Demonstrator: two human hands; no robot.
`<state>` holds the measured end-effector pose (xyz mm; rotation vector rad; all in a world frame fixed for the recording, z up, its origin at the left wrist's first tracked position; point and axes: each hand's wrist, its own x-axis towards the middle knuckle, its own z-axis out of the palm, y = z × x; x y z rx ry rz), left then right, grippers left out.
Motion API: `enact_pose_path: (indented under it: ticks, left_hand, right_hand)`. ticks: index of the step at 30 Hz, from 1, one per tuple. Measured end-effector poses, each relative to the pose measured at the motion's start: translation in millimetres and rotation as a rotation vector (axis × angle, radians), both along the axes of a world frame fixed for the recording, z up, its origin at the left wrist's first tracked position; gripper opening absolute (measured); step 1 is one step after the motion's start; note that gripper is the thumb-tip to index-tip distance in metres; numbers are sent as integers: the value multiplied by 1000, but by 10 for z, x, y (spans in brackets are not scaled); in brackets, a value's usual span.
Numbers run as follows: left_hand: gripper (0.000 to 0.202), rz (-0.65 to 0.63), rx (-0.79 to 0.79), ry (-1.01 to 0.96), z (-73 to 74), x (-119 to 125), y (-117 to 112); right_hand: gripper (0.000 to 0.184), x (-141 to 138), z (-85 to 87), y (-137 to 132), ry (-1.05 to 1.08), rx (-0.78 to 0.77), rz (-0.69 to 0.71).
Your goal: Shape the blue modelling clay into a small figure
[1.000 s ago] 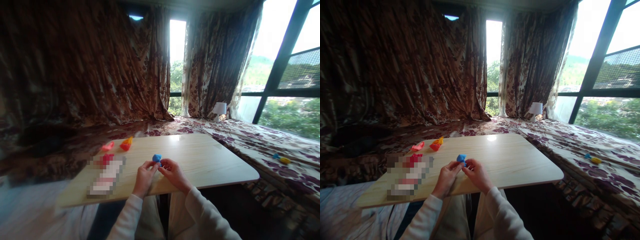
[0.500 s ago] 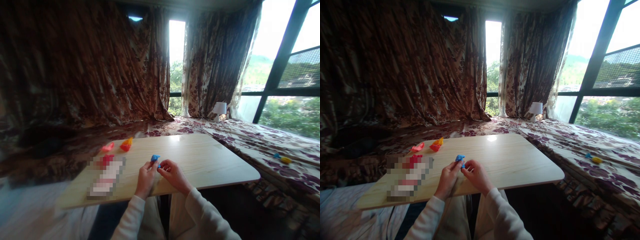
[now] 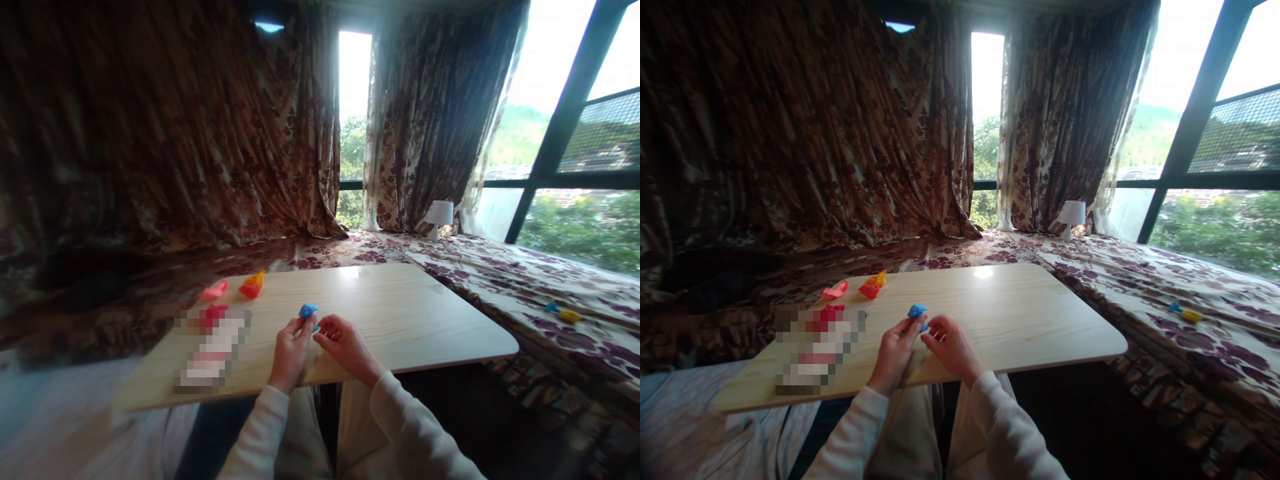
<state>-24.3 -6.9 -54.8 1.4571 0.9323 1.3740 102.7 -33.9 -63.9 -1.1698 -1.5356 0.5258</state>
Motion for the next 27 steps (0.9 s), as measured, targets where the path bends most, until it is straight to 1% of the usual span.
enact_pose_path:
  ticks: [5,8,10,12,15,18,21,25,27]
  left_hand:
    - [40,-79,28,32,20,-5,-17]
    - [42,-137,23,24,27,8,-20]
    - [40,-144,46,38,27,20,-20]
    - [38,-133,75,58,26,27,-21]
    - [36,-105,77,76,28,25,-23]
    - [34,-35,66,97,21,14,-17]
    - [32,35,28,71,5,12,-4]
    - [33,33,-26,-5,-7,15,6]
    - [33,18,-34,-18,-4,9,5]
  right_hand:
    - [21,5,-12,13,-18,-5,46]
    - [18,9,5,2,-25,5,45]
    - [14,6,21,-13,-37,25,34]
    - [11,1,32,-28,-57,47,29]
    - [10,-3,27,-36,-80,61,24]
    - [11,5,6,-24,-67,55,-5]
    - [15,15,-1,-15,-57,61,-62]
    - [17,16,27,-37,-170,127,-83]
    - [19,12,37,-47,-180,140,-70]
